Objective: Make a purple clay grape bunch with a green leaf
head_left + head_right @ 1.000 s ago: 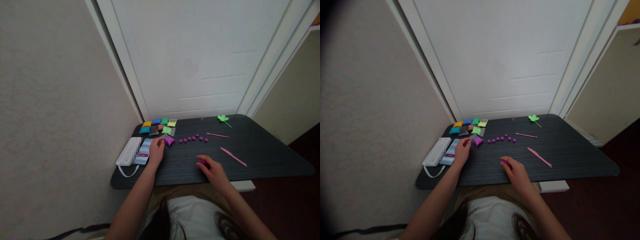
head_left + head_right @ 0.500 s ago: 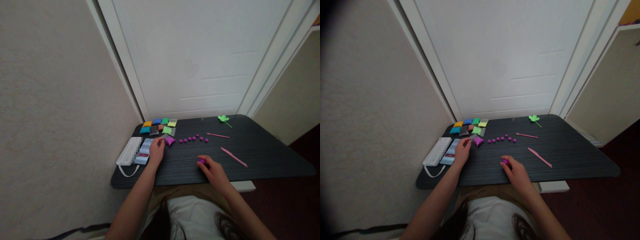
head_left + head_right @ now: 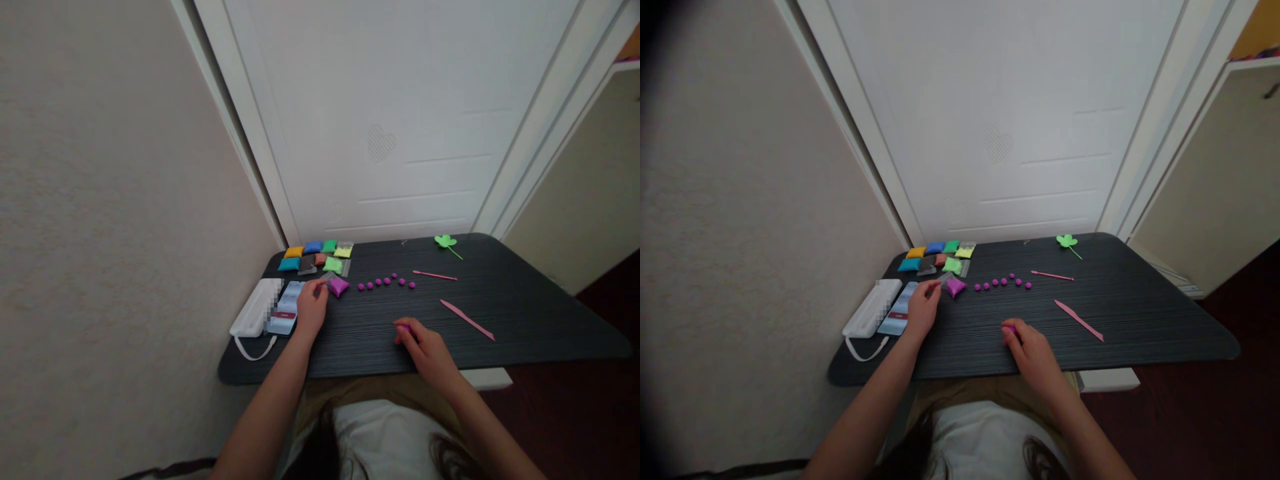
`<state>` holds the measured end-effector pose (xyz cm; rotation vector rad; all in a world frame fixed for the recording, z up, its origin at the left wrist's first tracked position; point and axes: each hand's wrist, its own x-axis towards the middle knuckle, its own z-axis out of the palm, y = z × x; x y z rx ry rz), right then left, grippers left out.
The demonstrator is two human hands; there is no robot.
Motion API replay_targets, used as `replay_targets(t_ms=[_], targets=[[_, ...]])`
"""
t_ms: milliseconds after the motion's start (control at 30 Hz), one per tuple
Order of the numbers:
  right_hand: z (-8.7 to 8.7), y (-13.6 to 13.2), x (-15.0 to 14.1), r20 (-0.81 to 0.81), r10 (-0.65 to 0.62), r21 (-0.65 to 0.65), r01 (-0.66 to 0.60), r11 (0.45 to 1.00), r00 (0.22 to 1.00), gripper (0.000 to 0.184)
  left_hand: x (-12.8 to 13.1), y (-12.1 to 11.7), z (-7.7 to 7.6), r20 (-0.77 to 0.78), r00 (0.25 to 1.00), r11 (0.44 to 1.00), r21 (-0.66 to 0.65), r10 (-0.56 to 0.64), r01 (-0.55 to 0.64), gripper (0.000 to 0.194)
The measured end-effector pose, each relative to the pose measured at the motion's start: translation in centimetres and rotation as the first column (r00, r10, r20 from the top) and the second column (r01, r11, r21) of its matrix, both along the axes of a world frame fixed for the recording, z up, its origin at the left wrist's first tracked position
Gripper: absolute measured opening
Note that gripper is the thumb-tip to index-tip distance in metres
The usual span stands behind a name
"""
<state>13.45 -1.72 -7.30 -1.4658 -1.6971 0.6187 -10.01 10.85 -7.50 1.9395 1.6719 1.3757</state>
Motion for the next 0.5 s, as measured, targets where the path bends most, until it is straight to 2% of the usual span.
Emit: replay_targets(t_ms=[200,500], targets=[[0.34,0.11,-0.18,0.002,0.022,0.006,-0.022,1.000,1.000,0.030,-0.09,0.14,-0.02,0.005,1.000,1.000,0.008,-0.003,0.003,0.020],[-0.16,0.21,-0.26,0.017,-0.016,0.047,0.016,0.999,1.000,0.016,-0.09,0.01,0.22,0.018,1.000,1.000,0.004,-0.008,0.008,0.020]])
